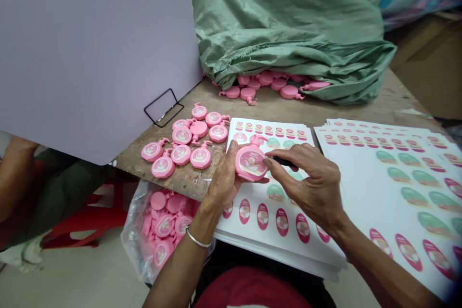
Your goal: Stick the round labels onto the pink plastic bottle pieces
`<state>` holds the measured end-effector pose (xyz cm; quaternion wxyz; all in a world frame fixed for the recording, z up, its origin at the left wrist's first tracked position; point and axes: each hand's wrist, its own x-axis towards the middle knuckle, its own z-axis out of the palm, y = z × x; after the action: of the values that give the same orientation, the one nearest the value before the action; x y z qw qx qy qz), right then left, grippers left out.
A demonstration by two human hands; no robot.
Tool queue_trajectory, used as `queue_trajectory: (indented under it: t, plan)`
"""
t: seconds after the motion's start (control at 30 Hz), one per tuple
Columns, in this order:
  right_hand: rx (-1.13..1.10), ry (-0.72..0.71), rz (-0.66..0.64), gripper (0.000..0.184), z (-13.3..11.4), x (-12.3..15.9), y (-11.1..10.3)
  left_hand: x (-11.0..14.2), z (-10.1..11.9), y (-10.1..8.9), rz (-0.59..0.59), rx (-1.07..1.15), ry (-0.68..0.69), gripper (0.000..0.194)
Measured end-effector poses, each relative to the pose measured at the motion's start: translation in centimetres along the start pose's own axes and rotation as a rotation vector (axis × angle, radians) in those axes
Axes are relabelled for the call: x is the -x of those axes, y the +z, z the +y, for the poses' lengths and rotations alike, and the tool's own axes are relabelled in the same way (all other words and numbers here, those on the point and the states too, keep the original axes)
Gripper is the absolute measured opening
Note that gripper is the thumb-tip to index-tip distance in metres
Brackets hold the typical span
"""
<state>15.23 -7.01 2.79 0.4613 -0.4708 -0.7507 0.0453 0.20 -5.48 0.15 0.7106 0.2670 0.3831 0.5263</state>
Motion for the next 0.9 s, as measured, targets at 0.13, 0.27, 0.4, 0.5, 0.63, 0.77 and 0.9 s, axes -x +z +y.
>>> queue_trajectory:
  t: [0.13,0.27,0.4,0.5,0.63,0.77,0.9]
  plan:
    - [0.005,0.011,-0.005,0.006,0.2,0.05,0.01,0.06,0.13,0.07,0.004,-0.001,-0.005,0.044]
    - [0.017,0.012,-0.005,0.005,0.31,0.1,0.04,0.11,0.23,0.22,-0.015,0.013,-0.015,0.045]
    - [0.023,0.012,0.003,0.005,0.42,0.15,0.1,0.17,0.27,0.37,-0.034,0.013,-0.022,0.044]
    - [0.036,0.017,0.001,0.005,0.56,0.23,0.15,0.18,0.32,0.41,-0.028,0.032,-0.03,0.044]
    - [0.069,0.002,0.01,0.006,0.69,0.26,0.13,0.15,0.46,0.38,-0.032,0.072,-0.056,0.043]
    - [0.099,-0.024,0.023,0.007,0.73,0.14,0.07,0.25,0.64,0.3,-0.086,0.097,-0.063,0.05]
    - [0.107,-0.028,0.032,0.007,0.81,0.03,0.09,0.66,0.83,0.26,-0.148,0.043,-0.02,0.051]
